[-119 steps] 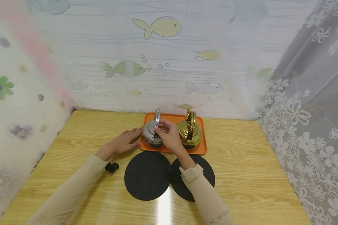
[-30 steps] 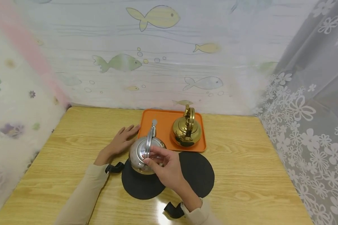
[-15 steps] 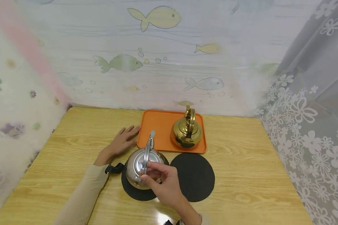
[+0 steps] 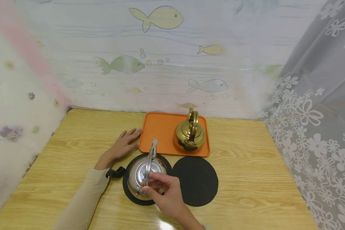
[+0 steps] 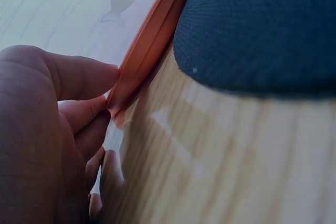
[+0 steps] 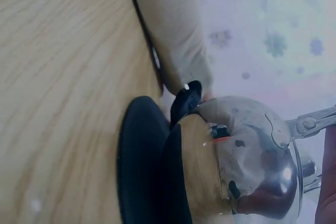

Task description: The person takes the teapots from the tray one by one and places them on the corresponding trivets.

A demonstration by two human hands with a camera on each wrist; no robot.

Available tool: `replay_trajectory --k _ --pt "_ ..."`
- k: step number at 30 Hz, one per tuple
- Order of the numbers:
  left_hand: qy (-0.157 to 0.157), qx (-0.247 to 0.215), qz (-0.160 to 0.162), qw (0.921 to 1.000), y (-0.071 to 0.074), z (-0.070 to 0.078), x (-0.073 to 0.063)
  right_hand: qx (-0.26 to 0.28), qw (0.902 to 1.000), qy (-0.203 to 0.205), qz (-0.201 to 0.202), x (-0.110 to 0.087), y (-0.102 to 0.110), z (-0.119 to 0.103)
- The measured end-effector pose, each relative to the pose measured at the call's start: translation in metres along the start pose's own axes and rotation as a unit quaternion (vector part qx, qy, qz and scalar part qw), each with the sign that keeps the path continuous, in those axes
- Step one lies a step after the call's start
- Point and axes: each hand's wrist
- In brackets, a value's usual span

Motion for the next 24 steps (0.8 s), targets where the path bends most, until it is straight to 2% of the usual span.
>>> replay_trajectory --k 24 --pt "0.011 -0.005 0.0 0.9999 0.0055 0.0059 -0.0036 -0.001 0.9999 -0.016 0.003 -0.0046 -0.0103 0.004"
Point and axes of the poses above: each hand's wrist, its own x-axis towards the middle knuckle, its own y-axis out of the back of the hand, z = x × y, and after that the axes turned 2 degrees about z, right-handed
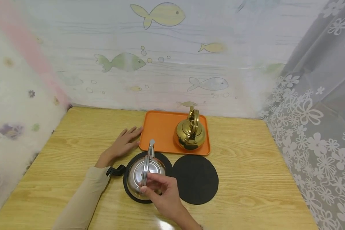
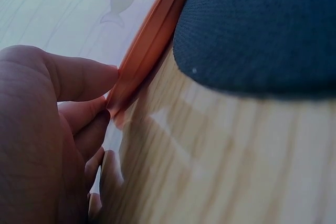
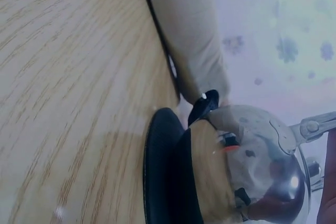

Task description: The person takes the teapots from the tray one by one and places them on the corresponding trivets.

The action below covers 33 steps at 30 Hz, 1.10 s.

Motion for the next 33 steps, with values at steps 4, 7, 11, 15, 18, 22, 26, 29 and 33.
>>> replay_trajectory --k 4,7,11,15,18,22,26,29,33 --pt "-0.002 -0.001 0.001 1.0 -0.0015 -0.0001 0.0027 -0.003 0.9999 -0.011 0.012 0.0012 0.0003 0.0022" --pt "-0.002 -0.001 0.0 1.0 -0.0015 -0.0006 0.003 0.008 0.9997 -0.014 0.019 0.0026 0.0007 0.0039" --pt "0.0 0.0 0.0 1.0 -0.0014 -0.0019 0.002 0.026 0.9995 -0.013 0.015 0.0035 0.001 0.0052" --pt "-0.001 0.006 0.002 1.0 -0.0014 -0.0034 0.0015 0.033 0.9993 -0.015 0.013 0.004 0.0003 0.0066" --pt "0.001 0.003 -0.002 1.0 -0.0003 -0.0036 0.0009 0.035 0.9992 -0.016 0.014 0.0043 -0.0009 0.0075" --pt "0.003 -0.001 -0.004 1.0 0.0008 -0.0027 0.0015 0.035 0.999 -0.024 0.012 0.0049 -0.0011 0.0063" --pt "0.005 -0.002 -0.003 1.0 0.0015 -0.0026 0.0018 0.031 0.9984 -0.047 0.009 0.0053 -0.0011 0.0044" --pt "0.006 0.0 -0.006 1.0 0.0009 -0.0024 0.0023 0.028 0.9967 -0.075 0.014 0.0039 0.0 0.0021" --pt "0.008 0.006 -0.011 0.9999 -0.0013 -0.0024 0.0036 0.021 0.9944 -0.101 0.022 0.0006 0.002 -0.0011"
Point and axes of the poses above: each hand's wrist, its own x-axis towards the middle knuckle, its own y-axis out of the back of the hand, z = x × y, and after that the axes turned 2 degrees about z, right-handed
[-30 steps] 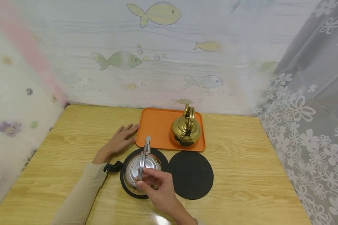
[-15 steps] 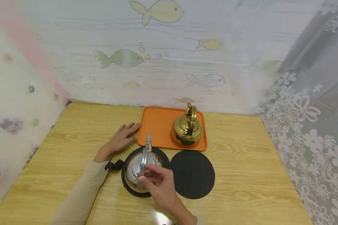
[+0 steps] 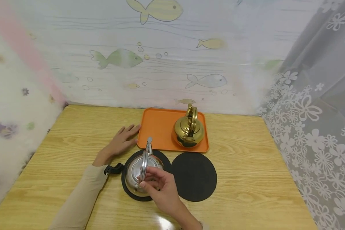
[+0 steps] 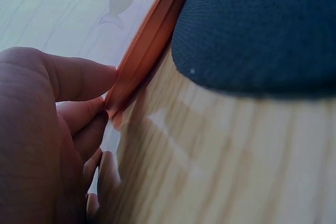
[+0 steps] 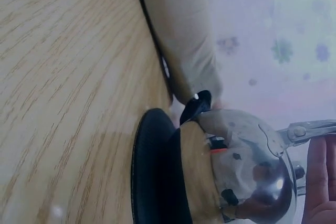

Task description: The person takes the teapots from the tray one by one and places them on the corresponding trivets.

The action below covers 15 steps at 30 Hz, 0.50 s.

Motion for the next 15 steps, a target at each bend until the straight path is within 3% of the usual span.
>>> replay_trajectory --k 7,15 --pt "0.001 -0.003 -0.003 1.0 -0.001 -0.001 -0.001 -0.019 0.9997 -0.008 0.01 -0.008 0.004 -0.001" --pt "0.004 -0.002 -0.007 1.0 0.001 0.0 0.0 -0.066 0.9977 0.014 -0.002 -0.018 0.021 -0.008"
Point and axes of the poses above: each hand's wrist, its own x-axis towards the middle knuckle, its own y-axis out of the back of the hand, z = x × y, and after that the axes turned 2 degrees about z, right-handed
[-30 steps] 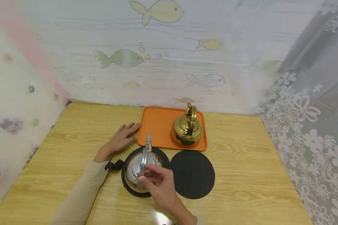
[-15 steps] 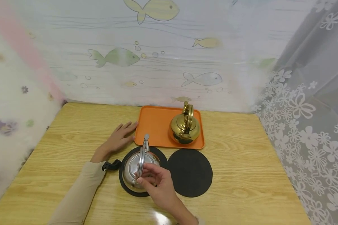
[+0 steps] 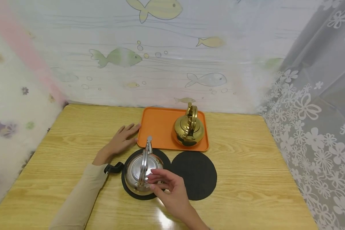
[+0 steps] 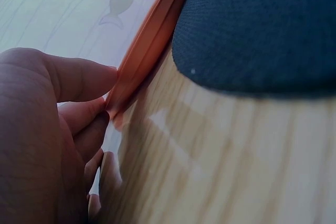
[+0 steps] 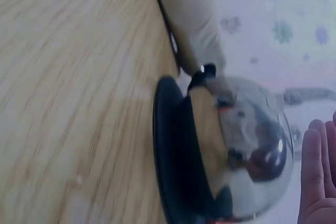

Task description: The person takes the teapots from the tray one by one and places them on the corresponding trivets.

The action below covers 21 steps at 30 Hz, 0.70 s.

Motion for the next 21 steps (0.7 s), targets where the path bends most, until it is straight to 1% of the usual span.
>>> replay_trajectory --k 3,10,17,21 --pt "0.001 0.001 0.0 1.0 0.001 0.0 0.0 -0.013 0.9999 -0.005 0.006 -0.002 0.01 -0.001" --pt "-0.004 -0.001 0.004 1.0 0.002 -0.002 0.0 -0.053 0.9975 -0.027 0.038 -0.006 0.031 -0.001" --pt "-0.008 -0.004 0.003 1.0 0.0 -0.003 -0.001 -0.084 0.9947 -0.011 0.059 -0.009 0.049 0.0" --pt "-0.009 -0.005 0.006 0.9999 0.0 -0.002 0.0 -0.099 0.9916 -0.026 0.078 -0.008 0.059 -0.002"
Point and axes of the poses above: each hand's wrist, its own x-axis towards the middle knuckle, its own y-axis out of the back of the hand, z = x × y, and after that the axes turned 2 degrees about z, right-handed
